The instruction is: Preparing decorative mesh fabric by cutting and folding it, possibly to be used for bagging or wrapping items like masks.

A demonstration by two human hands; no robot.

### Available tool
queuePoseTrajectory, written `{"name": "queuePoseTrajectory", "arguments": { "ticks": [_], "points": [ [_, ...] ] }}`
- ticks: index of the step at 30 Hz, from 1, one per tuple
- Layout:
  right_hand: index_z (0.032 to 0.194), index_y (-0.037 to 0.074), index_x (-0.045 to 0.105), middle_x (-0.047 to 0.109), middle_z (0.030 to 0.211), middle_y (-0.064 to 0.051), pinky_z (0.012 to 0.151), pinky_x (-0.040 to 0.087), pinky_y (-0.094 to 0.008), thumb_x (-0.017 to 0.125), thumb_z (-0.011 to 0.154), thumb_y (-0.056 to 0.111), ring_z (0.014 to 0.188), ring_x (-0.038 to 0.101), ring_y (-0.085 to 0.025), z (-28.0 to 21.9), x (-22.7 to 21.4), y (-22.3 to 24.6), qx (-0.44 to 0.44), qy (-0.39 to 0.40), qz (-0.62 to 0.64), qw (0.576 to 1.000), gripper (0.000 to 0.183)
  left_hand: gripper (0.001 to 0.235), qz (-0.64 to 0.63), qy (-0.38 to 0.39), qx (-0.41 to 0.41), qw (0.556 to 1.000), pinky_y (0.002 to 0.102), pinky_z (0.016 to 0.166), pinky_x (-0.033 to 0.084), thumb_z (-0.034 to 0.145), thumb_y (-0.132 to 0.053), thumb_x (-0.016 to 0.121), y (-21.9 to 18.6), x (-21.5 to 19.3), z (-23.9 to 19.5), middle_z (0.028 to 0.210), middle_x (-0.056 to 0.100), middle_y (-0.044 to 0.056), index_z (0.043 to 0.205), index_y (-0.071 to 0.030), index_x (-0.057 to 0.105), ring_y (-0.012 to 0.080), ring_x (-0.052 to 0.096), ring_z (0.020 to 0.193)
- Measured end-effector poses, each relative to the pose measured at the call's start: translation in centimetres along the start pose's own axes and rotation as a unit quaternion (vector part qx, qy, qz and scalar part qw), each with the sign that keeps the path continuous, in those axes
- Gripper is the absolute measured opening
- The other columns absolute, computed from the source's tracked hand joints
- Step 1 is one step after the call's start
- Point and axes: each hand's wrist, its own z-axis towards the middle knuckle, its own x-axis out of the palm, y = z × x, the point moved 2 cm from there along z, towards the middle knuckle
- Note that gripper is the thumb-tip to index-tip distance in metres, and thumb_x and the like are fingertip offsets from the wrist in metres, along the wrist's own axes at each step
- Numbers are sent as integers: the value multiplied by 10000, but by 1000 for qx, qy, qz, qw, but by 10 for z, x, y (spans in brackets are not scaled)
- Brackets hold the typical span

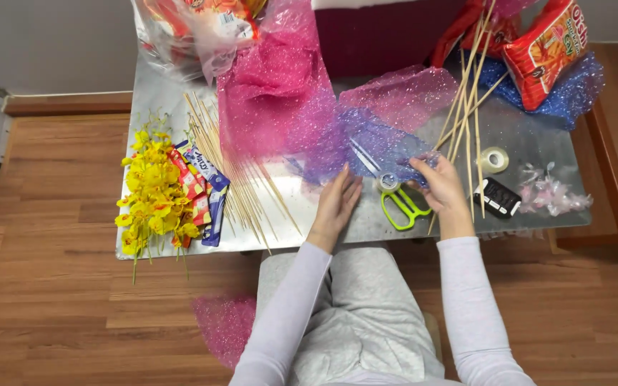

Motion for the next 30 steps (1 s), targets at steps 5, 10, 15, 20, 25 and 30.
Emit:
{"name": "queuePoseTrajectory", "arguments": {
  "ticks": [5,10,15,20,25,30],
  "points": [
    [1145,100,491,629,996,-51,653,605,-243,680,871,152,860,656,-145,-23,-8,23,-35,8,36,999,338,458,25,-48,69,996,431,955,505,921,-217,661,12,-17,28,1119,506,279,1126,71,370,403,578,1103],
    [1416,126,381,553,1302,-114,819,554,-231,521,877,632,1083,576,-172,-68,26,3,-59,2,143,988,752,524,10,-58,134,989,432,952,511,932,-164,627,9,-11,3,1091,553,318,1225,90,274,397,613,1044],
    [1108,-9,612,552,1317,-210,1171,284,-430,670,649,666,1320,447,-320,-100,72,-49,77,30,463,883,819,309,-65,-98,149,982,337,883,583,922,-120,631,4,-7,-16,998,607,168,1005,-53,341,294,670,953],
    [1185,47,579,506,1378,-151,1188,204,-461,677,492,741,1366,368,-297,-99,85,-62,114,88,482,864,985,248,-161,-106,126,973,270,882,585,921,-91,626,-1,-23,-20,1029,597,77,922,-95,377,231,662,980],
    [1188,151,580,550,1329,-76,1186,163,-492,737,375,743,1392,324,-288,-94,78,-65,79,190,462,862,1018,220,-152,-122,129,972,289,890,583,920,-111,627,2,-34,-25,1031,613,82,1003,-82,426,238,671,977],
    [854,90,686,688,1094,-68,1170,258,-474,630,560,732,1206,528,-265,-70,44,-62,14,92,483,871,708,274,-12,-136,119,984,335,904,574,936,-155,609,21,-39,-33,1027,643,166,1127,-42,448,270,670,981]
  ]
}}
